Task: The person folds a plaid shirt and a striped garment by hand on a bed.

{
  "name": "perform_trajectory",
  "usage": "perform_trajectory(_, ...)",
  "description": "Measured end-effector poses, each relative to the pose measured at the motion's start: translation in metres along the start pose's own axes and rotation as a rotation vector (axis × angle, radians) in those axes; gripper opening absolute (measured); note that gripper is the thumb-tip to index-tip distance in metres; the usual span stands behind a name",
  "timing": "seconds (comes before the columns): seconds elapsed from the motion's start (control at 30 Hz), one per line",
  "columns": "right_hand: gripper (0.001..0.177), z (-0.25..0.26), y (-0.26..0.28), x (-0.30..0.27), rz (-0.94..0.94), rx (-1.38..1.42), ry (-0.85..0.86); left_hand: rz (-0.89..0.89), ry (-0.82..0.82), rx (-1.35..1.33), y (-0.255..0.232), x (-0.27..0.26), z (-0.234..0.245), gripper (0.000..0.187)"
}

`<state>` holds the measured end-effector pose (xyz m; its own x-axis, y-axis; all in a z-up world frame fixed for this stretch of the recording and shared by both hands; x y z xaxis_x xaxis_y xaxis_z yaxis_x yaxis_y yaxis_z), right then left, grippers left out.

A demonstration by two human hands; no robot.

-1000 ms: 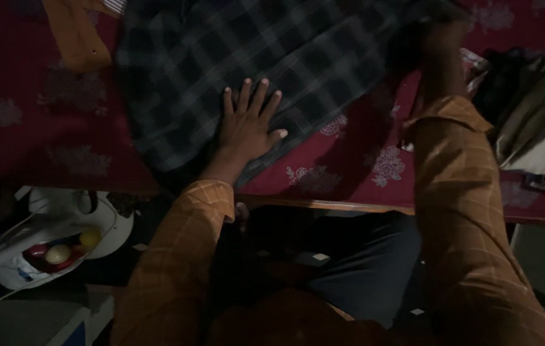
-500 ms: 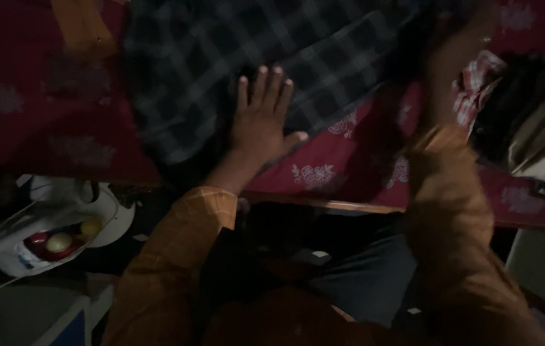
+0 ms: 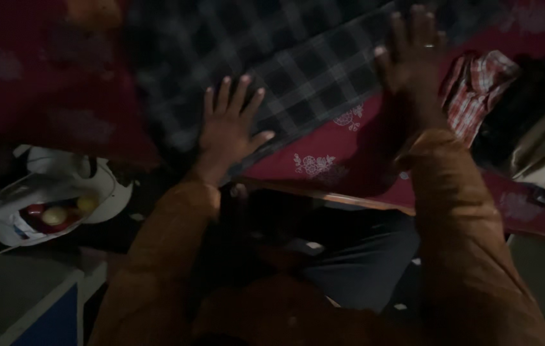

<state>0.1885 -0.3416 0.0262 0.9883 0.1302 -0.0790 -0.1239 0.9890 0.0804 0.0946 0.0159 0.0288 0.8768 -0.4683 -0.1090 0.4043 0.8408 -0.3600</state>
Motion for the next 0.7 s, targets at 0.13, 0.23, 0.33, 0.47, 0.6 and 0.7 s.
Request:
perform_trajectory(0.13, 0.071, 0.008, -0.02, 0.001, -0.048, -0.024, -0.049, 0.066, 0.039, -0.002, 0.03, -0.053, 0.009, 0.094)
perform_trajectory(0.23, 0.069, 0.023, 0.047, -0.01, 0.064, -0.402, -0.326, 0.113, 0.014, 0.054, 0.043, -0.083, 0.017, 0.094)
perform_trajectory(0.33, 0.065, -0.036, 0.142, -0.019, 0.014, -0.08, 0.134, 0.195, -0.177, -0.049, 0.028, -0.089, 0.032, 0.097)
perform_trajectory(0.47, 0.062, -0.022, 0.274, -0.066, 0.455, 0.114, -0.13, 0.032, -0.243, -0.271, -0.025, -0.023, 0.026, 0.092)
perform_trajectory(0.6, 0.063, -0.023, 0.247, -0.052, 0.442, 0.19, -0.004, 0.117, -0.157, -0.39, -0.02, 0.01, 0.003, 0.08)
perform_trajectory(0.7, 0.052, 0.005, 0.187, -0.035, 0.339, 0.0, -0.178, 0.106, -0.177, -0.298, -0.02, 0.008, -0.006, 0.07)
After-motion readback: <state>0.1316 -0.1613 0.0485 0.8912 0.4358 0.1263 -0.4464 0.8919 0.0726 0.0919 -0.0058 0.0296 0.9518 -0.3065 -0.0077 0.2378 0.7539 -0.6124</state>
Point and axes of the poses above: each hand's wrist, its own x-axis towards the middle knuckle, its own z-axis out of the back of the hand, y = z × x, the point moved 10 cm from there along x, towards the middle knuckle, and after that the axes turned 3 degrees about -x, right-handed, at the moved point
